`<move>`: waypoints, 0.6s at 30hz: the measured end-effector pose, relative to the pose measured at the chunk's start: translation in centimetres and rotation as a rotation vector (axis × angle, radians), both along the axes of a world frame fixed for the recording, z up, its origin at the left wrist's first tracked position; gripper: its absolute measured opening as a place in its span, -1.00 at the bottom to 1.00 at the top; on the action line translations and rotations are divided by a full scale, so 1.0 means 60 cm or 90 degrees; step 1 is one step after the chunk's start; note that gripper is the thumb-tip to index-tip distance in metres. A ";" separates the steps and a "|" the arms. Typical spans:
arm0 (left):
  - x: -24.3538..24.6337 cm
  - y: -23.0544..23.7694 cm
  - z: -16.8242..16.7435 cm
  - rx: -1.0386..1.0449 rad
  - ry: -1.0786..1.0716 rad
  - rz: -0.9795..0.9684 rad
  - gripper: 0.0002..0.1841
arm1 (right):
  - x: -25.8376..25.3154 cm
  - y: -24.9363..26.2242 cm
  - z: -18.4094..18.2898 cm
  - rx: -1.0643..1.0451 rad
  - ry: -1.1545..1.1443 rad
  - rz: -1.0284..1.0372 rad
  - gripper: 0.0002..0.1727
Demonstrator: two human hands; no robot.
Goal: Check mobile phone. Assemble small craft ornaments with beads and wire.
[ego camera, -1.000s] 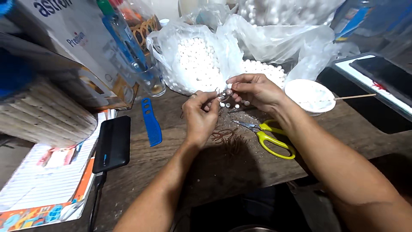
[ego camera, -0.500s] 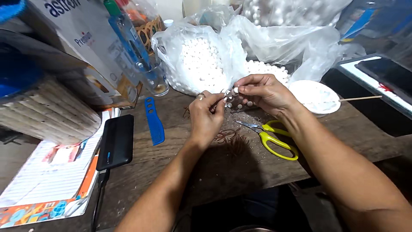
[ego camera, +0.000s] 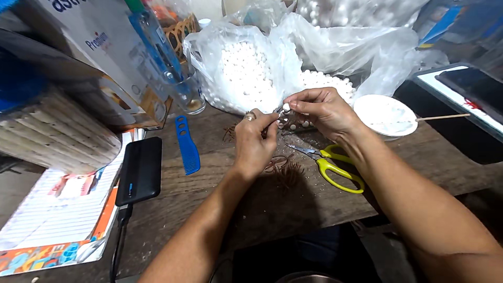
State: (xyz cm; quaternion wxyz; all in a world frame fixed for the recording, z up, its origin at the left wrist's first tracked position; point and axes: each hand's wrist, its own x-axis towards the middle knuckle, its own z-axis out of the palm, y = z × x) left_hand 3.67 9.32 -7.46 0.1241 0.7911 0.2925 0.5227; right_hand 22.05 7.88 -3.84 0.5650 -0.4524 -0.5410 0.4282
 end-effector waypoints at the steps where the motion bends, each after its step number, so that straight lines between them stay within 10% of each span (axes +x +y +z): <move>1: 0.000 0.001 -0.001 0.006 0.000 0.000 -0.88 | 0.000 0.000 -0.001 -0.003 0.001 -0.005 -0.81; 18: -0.001 0.000 0.000 0.007 0.032 0.008 -0.87 | -0.009 -0.003 -0.002 0.056 -0.055 -0.036 -0.83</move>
